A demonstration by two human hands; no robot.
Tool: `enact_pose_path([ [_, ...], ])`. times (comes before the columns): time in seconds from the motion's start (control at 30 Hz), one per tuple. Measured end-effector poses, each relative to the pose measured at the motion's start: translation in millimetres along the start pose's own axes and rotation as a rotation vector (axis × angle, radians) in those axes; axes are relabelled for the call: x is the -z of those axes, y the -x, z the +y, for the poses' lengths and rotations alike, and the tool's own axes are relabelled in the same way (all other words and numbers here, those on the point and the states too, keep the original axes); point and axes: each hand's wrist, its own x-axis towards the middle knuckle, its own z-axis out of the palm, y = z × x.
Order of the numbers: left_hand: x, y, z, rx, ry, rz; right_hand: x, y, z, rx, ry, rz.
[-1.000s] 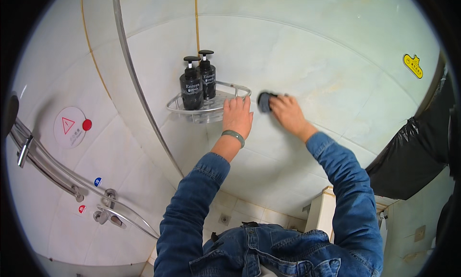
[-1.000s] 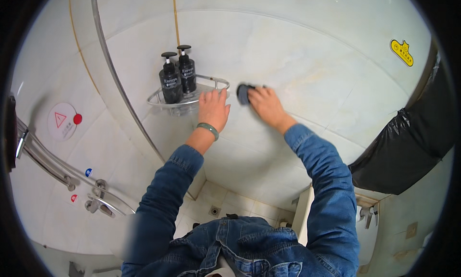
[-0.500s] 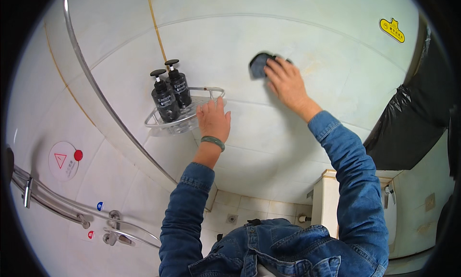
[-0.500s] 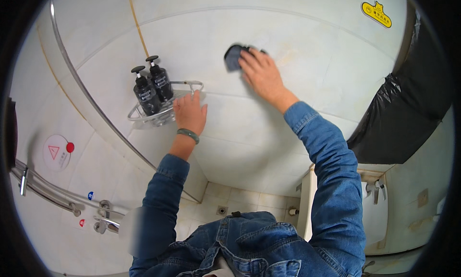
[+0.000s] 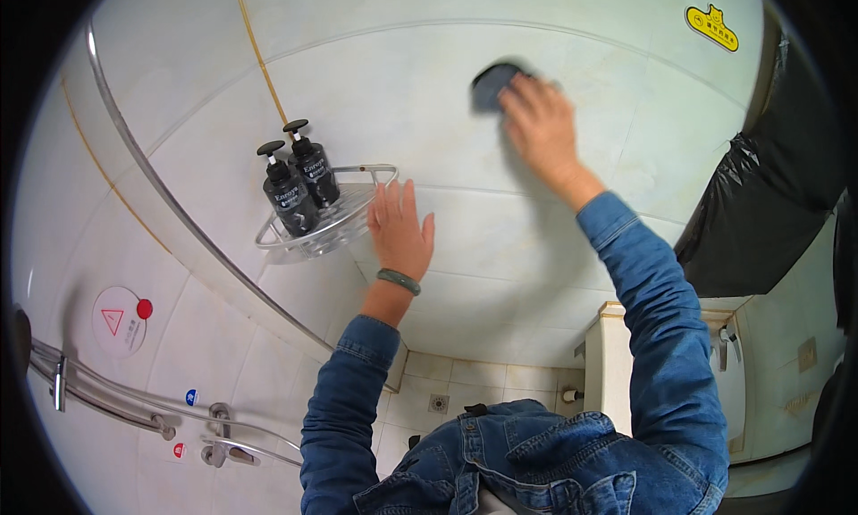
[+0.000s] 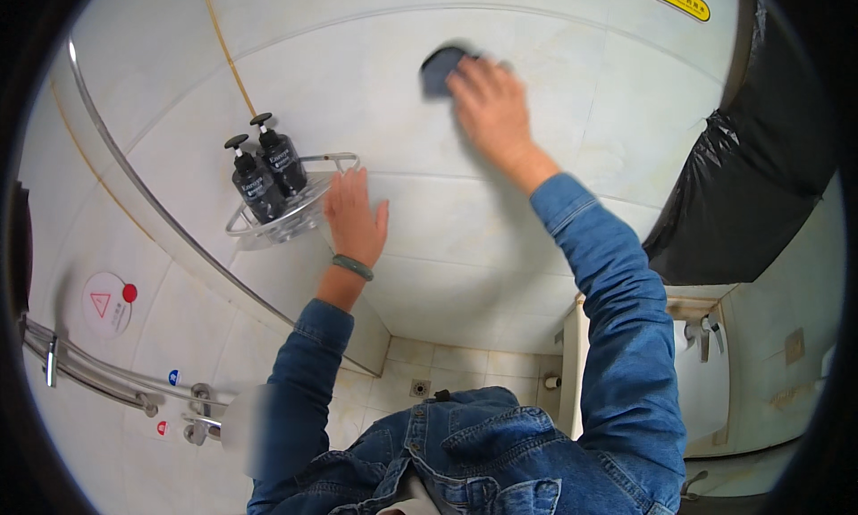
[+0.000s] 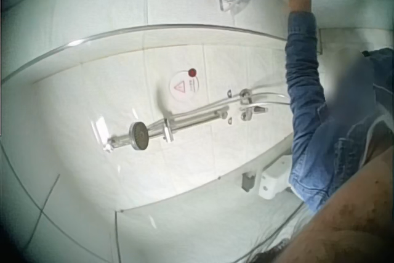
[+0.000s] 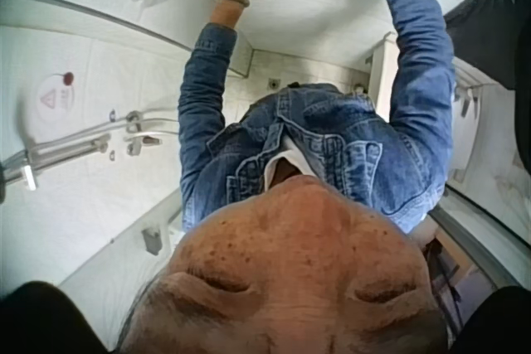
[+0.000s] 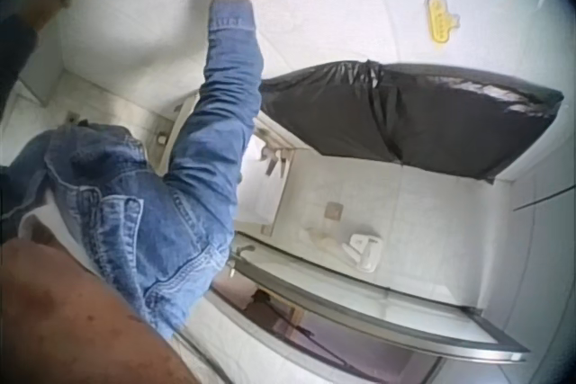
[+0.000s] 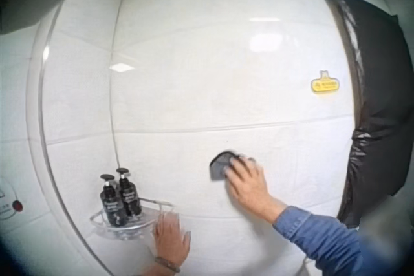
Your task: The person wipes the tiled wall, sink basin, faucet, countertop, and shower door using a small cloth. They move around the bathroom to reach different surfaces and continue wiping until the end of the clip.
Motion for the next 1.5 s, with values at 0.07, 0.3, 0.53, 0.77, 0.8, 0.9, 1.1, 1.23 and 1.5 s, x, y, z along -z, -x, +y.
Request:
enact_pose_path([
  [0.07, -4.7, 7.0, 16.7, -0.024, 0.055, -0.009, -11.1, 41.9, -30.9, 0.160, -0.100, -0.125],
  [0.3, 25.6, 57.3, 61.7, 0.017, 0.329, -0.155, 8.3, 85.1, -5.6, 0.030, -0.055, -0.064],
  [0.53, 25.2, 55.8, 111.5, 0.038, 0.573, -0.268, 25.4, 57.4, 20.7, -0.351, 0.012, 0.070],
  [0.77, 14.7, 39.7, 137.8, 0.000, 0.653, -0.280, 36.3, 88.7, 29.9, -0.168, 0.005, 0.077],
  [0.8, 12.9, 38.0, 139.9, -0.006, 0.665, -0.268, 48.0, 85.9, 48.1, -0.256, 0.061, 0.083],
  [0.9, 5.5, 32.4, 153.1, -0.020, 0.684, -0.263, 82.0, 69.3, 109.4, -0.432, 0.210, 0.269],
  [1.1, -10.5, 17.3, 191.6, -0.078, 0.740, -0.252, 78.6, 83.7, 99.3, -0.423, 0.060, 0.258],
  [1.23, -22.9, 13.6, 212.1, -0.102, 0.757, -0.259, 80.4, 104.8, 94.4, -0.180, -0.045, 0.193],
  [1.5, -41.3, 14.2, 243.6, -0.149, 0.788, -0.329, 120.7, 111.2, 174.4, -0.454, 0.145, 0.311],
])
